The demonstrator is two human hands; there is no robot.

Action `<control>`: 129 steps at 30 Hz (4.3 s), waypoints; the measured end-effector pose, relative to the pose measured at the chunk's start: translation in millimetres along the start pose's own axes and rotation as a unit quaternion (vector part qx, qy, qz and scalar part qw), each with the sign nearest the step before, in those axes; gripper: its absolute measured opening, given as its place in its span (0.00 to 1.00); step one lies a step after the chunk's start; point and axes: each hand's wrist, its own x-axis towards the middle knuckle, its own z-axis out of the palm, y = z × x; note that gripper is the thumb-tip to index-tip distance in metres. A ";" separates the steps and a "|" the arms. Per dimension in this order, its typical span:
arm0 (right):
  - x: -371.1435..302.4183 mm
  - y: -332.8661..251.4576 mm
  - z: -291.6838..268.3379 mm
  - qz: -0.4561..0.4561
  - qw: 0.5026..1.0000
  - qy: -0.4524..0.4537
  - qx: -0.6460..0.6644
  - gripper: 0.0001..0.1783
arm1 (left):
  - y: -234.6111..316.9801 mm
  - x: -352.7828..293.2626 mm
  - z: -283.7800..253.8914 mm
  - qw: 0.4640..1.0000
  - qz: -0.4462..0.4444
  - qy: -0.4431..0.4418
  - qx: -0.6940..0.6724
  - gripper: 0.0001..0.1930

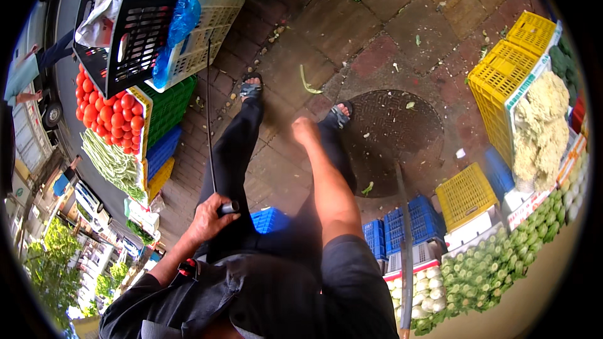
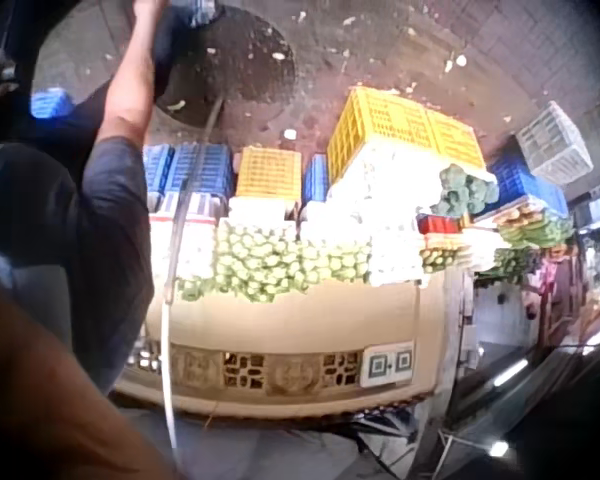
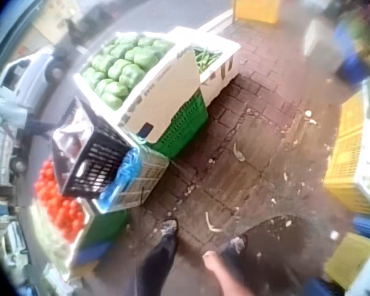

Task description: The person unloads bitter gourds from a plastic-lined crate and arranges them on a display table. The person then removes the plastic bag and newspaper from the crate, moves the crate, and walks through the outdoor market.

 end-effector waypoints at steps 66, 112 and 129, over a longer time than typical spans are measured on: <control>-197.1 -308.6 -199.4 -0.336 0.782 -0.232 -0.472 0.34 | 98.8 60.1 -9.2 0.947 -0.079 0.266 -0.163 0.11; -300.8 -168.5 -287.7 -0.308 0.503 -0.563 -0.579 0.33 | 315.9 -5.8 184.1 0.820 -0.193 0.302 -0.445 0.14; -331.8 -74.5 -293.8 -0.275 0.484 -0.580 -0.595 0.25 | 357.0 2.6 276.8 0.825 -0.153 0.355 -0.413 0.12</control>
